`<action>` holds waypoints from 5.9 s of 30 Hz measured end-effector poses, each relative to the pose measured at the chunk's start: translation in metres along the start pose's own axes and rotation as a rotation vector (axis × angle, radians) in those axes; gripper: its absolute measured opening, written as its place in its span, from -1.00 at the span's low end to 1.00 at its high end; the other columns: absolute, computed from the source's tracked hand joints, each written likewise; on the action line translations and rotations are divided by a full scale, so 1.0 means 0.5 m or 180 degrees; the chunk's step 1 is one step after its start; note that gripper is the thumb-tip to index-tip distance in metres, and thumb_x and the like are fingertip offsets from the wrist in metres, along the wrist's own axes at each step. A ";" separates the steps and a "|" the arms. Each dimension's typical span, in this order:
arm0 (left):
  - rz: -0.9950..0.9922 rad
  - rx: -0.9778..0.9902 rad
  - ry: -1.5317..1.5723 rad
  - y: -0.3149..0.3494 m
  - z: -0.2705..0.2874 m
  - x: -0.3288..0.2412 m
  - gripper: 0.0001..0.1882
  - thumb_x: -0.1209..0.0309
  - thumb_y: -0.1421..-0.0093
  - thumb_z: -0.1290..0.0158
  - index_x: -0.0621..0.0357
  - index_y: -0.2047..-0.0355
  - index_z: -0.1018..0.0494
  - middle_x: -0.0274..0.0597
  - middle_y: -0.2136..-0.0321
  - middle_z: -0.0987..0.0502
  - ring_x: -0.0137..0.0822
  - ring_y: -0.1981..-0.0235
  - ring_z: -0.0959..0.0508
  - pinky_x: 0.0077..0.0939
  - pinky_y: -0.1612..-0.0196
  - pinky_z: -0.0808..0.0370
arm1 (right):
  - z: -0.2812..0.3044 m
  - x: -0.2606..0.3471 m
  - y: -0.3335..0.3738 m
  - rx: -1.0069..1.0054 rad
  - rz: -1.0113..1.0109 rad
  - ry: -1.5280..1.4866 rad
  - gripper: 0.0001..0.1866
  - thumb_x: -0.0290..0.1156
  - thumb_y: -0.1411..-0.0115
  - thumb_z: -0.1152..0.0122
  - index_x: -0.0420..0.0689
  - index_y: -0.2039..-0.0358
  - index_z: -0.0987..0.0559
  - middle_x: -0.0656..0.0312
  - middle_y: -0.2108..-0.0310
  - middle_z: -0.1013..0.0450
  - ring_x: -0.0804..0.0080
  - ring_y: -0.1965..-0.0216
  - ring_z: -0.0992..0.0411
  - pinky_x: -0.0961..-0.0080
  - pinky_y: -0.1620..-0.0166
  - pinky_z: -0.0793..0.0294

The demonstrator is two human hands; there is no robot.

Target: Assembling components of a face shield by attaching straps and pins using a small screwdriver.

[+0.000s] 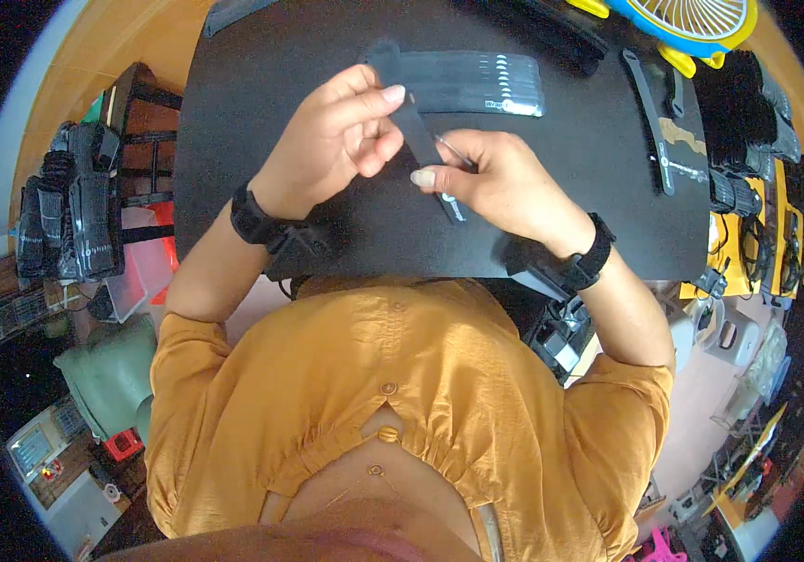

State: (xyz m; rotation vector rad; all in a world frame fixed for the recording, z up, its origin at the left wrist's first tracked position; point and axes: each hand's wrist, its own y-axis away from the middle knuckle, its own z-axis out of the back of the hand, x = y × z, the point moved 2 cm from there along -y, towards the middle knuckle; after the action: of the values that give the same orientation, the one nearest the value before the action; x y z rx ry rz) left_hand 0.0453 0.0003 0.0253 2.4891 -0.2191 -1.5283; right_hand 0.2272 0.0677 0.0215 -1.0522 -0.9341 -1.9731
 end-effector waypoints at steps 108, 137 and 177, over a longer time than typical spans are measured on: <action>-0.1500 -0.1825 -0.5652 0.067 0.366 -0.174 -0.71 0.46 -0.18 -0.01 0.22 0.07 -0.46 0.00 0.14 -0.53 -0.14 0.00 -0.52 -0.29 -0.04 -0.47 | 0.115 -0.019 -0.034 -0.1041 -0.0038 0.0371 -0.82 -0.31 -0.23 -0.21 -0.17 0.38 -0.52 0.39 0.57 -0.38 0.64 0.49 -0.31 0.62 0.38 -0.31; -0.2223 -0.0119 -0.5561 0.374 0.183 0.046 -0.48 0.39 0.09 -0.21 -0.05 0.03 -0.46 -0.32 0.08 -0.45 -0.26 0.12 -0.44 -0.34 0.10 -0.33 | -0.027 0.216 -0.660 -0.0696 0.0897 0.3248 -0.49 -0.06 -0.12 -0.22 -0.19 0.05 -0.55 -0.07 0.05 -0.49 0.01 0.00 -0.45 0.18 -0.04 -0.44; -0.2180 -0.2755 0.0811 0.439 0.432 -0.045 -0.69 0.36 -0.30 -0.02 0.22 -0.01 -0.43 -0.23 0.09 -0.55 -0.29 0.06 -0.53 -0.36 -0.06 -0.43 | -0.277 0.203 -0.180 0.1077 0.1736 0.3144 0.04 0.17 0.02 -0.31 -0.10 -0.34 -0.10 -0.50 -0.25 0.04 -0.27 0.08 -0.44 0.20 0.04 -0.50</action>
State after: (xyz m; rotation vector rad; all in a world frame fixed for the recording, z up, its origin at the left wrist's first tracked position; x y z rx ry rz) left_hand -0.1611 -0.2283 0.0063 2.0314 1.1732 -1.0765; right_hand 0.0588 -0.0285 0.0296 -0.0436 -0.3391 -1.4918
